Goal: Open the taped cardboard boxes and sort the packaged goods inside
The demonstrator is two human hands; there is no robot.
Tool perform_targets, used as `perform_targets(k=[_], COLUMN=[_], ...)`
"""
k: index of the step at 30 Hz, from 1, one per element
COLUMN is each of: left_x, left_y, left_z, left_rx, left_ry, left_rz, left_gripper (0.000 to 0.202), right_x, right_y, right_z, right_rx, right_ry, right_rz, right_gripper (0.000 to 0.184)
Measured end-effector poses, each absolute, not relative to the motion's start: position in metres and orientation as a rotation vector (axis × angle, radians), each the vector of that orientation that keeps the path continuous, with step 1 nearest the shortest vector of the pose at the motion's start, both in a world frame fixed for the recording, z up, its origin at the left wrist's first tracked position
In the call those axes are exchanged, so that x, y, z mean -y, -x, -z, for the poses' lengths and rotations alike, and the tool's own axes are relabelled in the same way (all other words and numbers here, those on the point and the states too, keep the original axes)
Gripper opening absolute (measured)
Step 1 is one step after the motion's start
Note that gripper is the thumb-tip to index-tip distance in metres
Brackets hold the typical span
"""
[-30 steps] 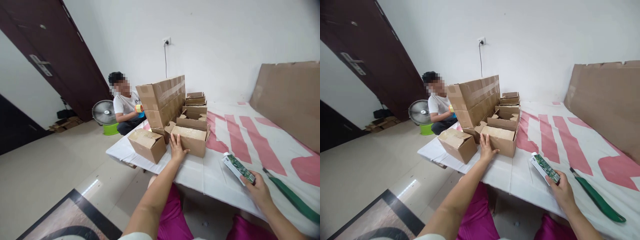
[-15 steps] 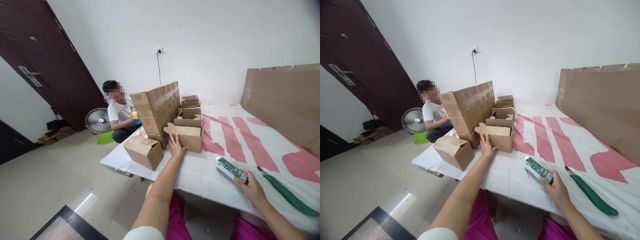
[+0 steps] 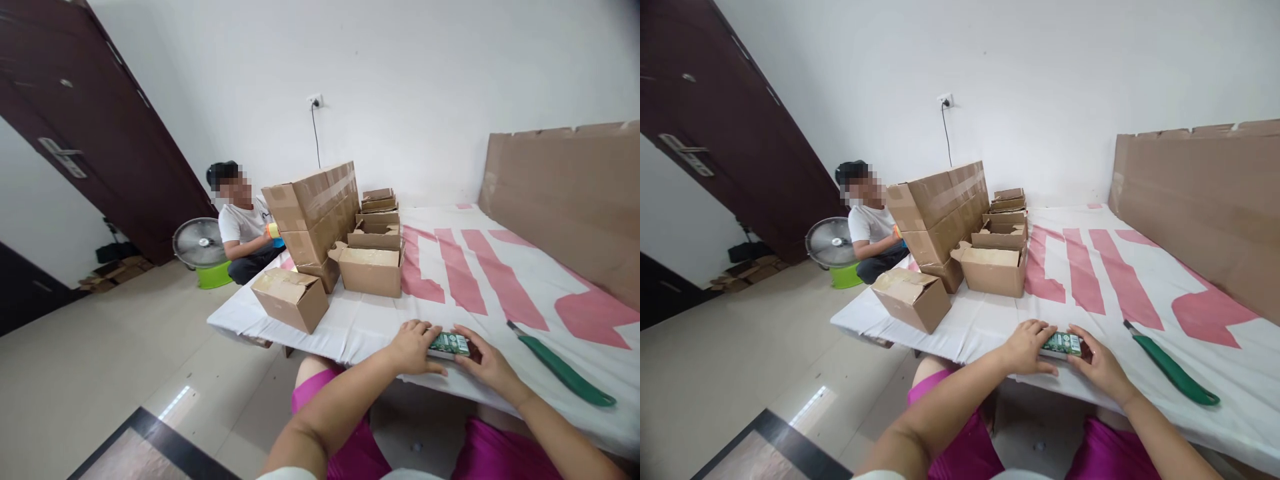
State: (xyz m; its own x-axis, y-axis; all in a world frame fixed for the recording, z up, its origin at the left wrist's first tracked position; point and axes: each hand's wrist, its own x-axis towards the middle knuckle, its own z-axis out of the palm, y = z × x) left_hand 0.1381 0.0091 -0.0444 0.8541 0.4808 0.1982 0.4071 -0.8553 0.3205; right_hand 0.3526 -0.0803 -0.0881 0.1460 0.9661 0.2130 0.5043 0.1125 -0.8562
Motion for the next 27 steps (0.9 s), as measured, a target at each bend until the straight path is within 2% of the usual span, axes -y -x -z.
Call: perform_targets(k=[3,7,11,15,18,23,27], left_x=[-0.015,-0.048,-0.078,-0.082,-0.077,-0.083,-0.089], left_y=[-0.136,-0.1,-0.053,-0.032,-0.03,-0.027,-0.027], left_z=[0.04,0.025,0.02,0.037,0.054,0.064,0.065], left_rx=[-0.753,-1.011,-1.45,-1.837,-1.824,-1.687,-1.569], left_ry=[-2.804,-2.735,-2.617,-2.424,-2.351,-2.368,-2.436], left_rz=[-0.229,-0.217,-0.407,-0.608,-0.699,-0.707,-0.692], left_gripper=[0.073,0.067,0.056,0.062,0.063,0.049,0.054], right_x=[0.08,0.081,0.08,0.078,0.078,0.079,0.079], right_y=[-0.353,-0.353,-0.352,-0.353,-0.355,-0.355,-0.355], right_z=[0.092,0.092,0.089,0.092,0.095,0.096,0.095], right_rx=[1.389,1.344,1.321,1.318,1.36,1.446,1.473], right_ry=[1.56,1.585,1.607,1.685,1.706,1.744,1.748], right_rz=[-0.646,-0.648,-0.647,-0.616,-0.59,-0.515,-0.49], right_gripper=[0.066,0.05,0.048,0.051,0.049,0.043,0.042])
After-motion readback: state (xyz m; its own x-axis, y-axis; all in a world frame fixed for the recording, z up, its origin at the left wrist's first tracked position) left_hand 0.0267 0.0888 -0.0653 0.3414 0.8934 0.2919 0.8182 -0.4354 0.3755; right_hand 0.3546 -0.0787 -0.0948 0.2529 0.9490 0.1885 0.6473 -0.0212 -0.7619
